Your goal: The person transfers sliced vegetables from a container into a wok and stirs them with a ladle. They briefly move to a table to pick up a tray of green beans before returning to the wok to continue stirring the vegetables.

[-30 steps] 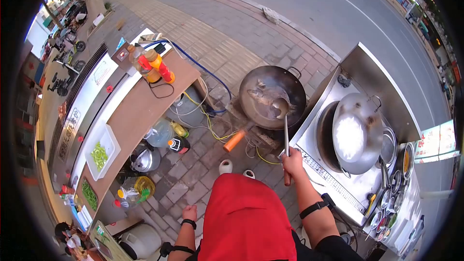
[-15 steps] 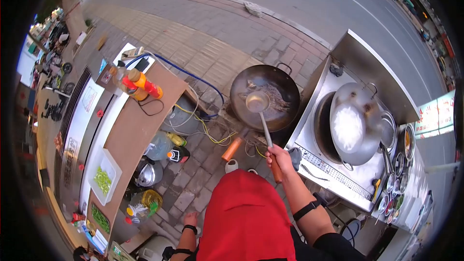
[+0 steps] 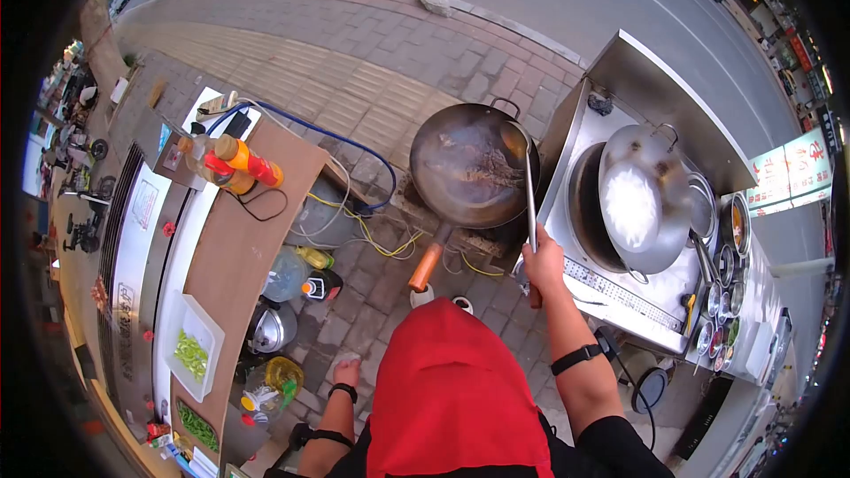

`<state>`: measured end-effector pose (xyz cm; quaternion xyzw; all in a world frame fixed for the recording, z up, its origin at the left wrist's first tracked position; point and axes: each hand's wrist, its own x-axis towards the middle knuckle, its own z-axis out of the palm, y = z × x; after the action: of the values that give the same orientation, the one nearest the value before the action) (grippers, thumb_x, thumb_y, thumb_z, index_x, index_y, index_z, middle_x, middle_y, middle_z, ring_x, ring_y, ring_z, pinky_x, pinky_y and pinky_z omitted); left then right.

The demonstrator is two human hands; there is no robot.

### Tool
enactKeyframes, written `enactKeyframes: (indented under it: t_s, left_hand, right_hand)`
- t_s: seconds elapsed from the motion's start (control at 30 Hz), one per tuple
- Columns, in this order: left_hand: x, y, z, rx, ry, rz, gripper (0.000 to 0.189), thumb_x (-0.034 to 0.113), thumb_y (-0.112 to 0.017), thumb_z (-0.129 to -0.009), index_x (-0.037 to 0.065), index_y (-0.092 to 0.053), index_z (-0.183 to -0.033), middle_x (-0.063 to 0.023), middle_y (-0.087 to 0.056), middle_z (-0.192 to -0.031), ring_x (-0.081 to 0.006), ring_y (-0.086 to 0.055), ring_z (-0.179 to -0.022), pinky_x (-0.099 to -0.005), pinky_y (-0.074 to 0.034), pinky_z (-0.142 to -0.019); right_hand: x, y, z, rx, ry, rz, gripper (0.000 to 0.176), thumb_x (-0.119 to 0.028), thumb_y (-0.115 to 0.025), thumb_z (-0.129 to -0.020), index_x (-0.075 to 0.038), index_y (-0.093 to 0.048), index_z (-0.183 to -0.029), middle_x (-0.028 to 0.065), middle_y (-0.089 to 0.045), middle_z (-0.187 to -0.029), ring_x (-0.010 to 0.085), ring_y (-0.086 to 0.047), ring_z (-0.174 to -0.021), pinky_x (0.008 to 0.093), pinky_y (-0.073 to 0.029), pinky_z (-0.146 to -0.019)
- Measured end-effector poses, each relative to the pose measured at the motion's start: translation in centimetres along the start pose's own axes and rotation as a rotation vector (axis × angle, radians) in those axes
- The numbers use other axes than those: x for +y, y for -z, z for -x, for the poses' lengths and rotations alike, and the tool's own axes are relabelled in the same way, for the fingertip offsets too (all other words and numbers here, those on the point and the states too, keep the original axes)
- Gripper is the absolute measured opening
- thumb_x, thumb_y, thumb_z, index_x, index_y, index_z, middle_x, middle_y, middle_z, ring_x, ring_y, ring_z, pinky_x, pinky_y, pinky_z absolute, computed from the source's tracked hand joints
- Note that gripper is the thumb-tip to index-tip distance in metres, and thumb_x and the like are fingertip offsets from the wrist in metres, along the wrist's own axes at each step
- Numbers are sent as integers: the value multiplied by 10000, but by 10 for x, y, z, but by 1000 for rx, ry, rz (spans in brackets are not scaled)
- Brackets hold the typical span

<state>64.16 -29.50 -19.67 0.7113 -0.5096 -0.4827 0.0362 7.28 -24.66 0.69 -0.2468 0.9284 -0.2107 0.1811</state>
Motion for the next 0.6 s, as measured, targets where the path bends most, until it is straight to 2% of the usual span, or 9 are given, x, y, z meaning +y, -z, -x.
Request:
enactKeyframes:
  t_s: [0.07, 0.1, 0.17, 0.27, 0.4, 0.47, 0.5, 0.53, 0.6]
  left_hand:
    - [27, 2, 4, -31, 55, -6, 308, 239, -690, -825, 21, -544, -663, -52, -566, -616, -166, -522, -600, -362, -439, -617]
    - [20, -1, -2, -46, 56, 19, 301, 233, -690, -825, 23, -545, -664, -52, -566, -617, -165, -522, -602, -360, -439, -621]
    - [-6, -7, -26, -77, 54, 62, 289, 220, -689, -825, 27, -547, -665, -52, -568, -618, -162, -521, -606, -355, -440, -627]
    - [13, 2, -22, -85, 24, 4, 284, 213, -689, -827, 31, -546, -664, -47, -567, -618, -162, -515, -604, -353, -438, -626]
    - [8, 8, -35, -110, 50, 95, 300, 235, -694, -826, 34, -545, -659, -57, -577, -628, -167, -525, -612, -354, -446, -641]
    - [-27, 5, -55, -143, 99, 109, 312, 259, -700, -822, 25, -560, -670, -70, -592, -646, -164, -535, -627, -351, -451, -654]
    - [-30, 6, -55, -137, 9, 35, 317, 271, -702, -818, 16, -573, -683, -83, -605, -663, -175, -549, -641, -357, -456, -665]
    - [-32, 6, -55, -130, -83, -40, 323, 283, -705, -814, 7, -586, -696, -96, -618, -680, -186, -563, -656, -363, -461, -676]
    - [-30, 3, -55, -110, -79, -116, 336, 301, -712, -806, -11, -613, -730, -127, -645, -723, -217, -595, -696, -377, -472, -703]
  right_hand:
    - [-12, 10, 0, -32, 38, 54, 639, -194, -628, -825, -49, -458, -1424, 271, -684, -944, 421, -674, -860, 494, -526, -820]
    - [-17, 14, -2, -46, 54, 80, 652, -195, -632, -821, -53, -449, -1431, 272, -684, -939, 420, -674, -853, 491, -526, -818]
    - [-24, -1, -17, -59, 98, 187, 623, -158, -582, -833, -62, -447, -1433, 253, -681, -933, 407, -673, -848, 497, -533, -788]
    - [-35, -36, -37, -79, 145, 347, 573, -96, -506, -852, -67, -460, -1423, 221, -667, -936, 388, -673, -841, 498, -539, -753]
    - [-27, -56, -31, -138, 173, 411, 586, -107, -487, -867, -77, -421, -1449, 224, -657, -926, 393, -677, -839, 493, -544, -750]
    - [-28, -47, -23, -113, 151, 390, 576, -102, -492, -873, -73, -432, -1445, 235, -665, -925, 385, -680, -829, 498, -537, -743]
    - [-31, -39, -17, -101, 139, 377, 570, -99, -495, -876, -71, -438, -1442, 240, -669, -924, 381, -682, -824, 501, -534, -740]
    - [-37, -25, -10, -80, 132, 268, 571, -95, -508, -873, -68, -444, -1440, 251, -672, -925, 382, -682, -827, 502, -528, -734]
    - [-48, 15, 4, -34, 124, 51, 573, -88, -534, -868, -64, -456, -1435, 272, -679, -926, 384, -682, -832, 503, -516, -722]
